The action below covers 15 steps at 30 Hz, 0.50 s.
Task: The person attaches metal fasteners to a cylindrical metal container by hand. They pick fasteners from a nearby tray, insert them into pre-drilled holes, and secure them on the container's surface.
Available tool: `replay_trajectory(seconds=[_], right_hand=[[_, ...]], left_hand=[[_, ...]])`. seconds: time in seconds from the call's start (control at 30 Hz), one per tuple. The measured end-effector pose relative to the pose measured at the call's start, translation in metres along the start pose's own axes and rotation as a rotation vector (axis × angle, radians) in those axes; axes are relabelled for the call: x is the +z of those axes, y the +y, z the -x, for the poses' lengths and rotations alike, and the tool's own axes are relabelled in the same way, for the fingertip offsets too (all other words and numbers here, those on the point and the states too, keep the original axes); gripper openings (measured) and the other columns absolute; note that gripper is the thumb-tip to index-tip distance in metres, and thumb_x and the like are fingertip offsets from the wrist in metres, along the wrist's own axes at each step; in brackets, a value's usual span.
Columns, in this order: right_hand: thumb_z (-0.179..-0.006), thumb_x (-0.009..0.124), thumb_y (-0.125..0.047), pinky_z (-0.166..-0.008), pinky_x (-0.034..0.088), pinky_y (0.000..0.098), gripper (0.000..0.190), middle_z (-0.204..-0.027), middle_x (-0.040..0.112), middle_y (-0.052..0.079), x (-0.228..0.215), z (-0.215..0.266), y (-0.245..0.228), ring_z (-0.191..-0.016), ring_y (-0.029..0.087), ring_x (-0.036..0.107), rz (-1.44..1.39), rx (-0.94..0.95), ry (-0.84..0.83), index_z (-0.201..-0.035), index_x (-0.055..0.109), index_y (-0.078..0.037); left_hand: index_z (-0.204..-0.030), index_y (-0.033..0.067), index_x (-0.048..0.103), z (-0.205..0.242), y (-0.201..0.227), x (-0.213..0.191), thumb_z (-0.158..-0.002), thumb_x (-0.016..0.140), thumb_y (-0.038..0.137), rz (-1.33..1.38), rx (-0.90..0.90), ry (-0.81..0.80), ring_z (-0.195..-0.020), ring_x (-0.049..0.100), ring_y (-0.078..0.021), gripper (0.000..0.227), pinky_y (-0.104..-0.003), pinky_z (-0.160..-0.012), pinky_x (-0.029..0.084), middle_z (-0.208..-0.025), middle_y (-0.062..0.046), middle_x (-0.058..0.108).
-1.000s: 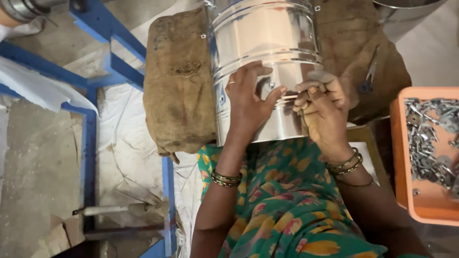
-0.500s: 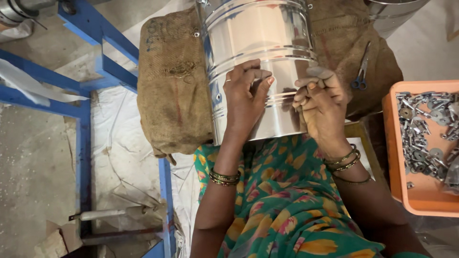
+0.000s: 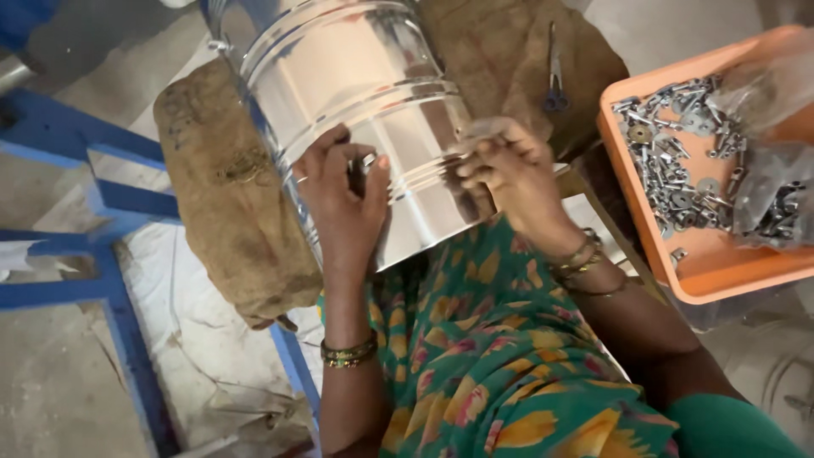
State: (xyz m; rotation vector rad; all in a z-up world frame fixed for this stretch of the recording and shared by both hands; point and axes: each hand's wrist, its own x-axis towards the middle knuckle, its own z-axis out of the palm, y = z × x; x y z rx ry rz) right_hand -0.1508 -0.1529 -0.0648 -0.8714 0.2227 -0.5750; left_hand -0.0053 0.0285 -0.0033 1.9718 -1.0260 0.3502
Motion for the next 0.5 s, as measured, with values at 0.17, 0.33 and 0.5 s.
replay_trajectory(seconds=[0.17,0.33,0.5], right_hand=[[-0.108,0.053,-0.005,-0.080,0.062,0.0301,0.016,-0.108,0.072,0.009,-0.079,0.015,-0.052,-0.092,0.020,0.072,0.166,-0.126,0.235,-0.116,0.066,-0.005],[-0.114,0.058,-0.004,-0.082,0.060,0.0289,0.015,-0.115,0.071,0.008,-0.184,0.054,-0.122,-0.096,0.019,0.072,0.543,-0.310,0.582,-0.126,0.065,-0.009],[-0.107,0.061,-0.010,-0.081,0.058,0.0309,0.019,-0.109,0.074,0.009,-0.278,0.074,-0.147,-0.090,0.017,0.072,1.381,-0.252,0.677,-0.122,0.072,-0.004]], left_hand=[[-0.106,0.0068,0.070,0.001,-0.002,-0.009,-0.093,0.077,0.017,-0.042,-0.005,-0.022,-0.121,0.054,-0.0364,0.018,-0.048,-0.107,0.037,-0.131,-0.018,0.063],[-0.107,0.0058,0.069,0.002,-0.001,-0.011,-0.096,0.077,0.019,-0.057,-0.017,-0.048,-0.123,0.054,-0.0361,0.019,-0.049,-0.110,0.035,-0.133,-0.019,0.062],[-0.106,0.0055,0.070,0.000,0.005,-0.007,-0.097,0.076,0.021,-0.028,-0.033,-0.064,-0.122,0.053,-0.0357,0.019,-0.048,-0.108,0.038,-0.132,-0.019,0.063]])
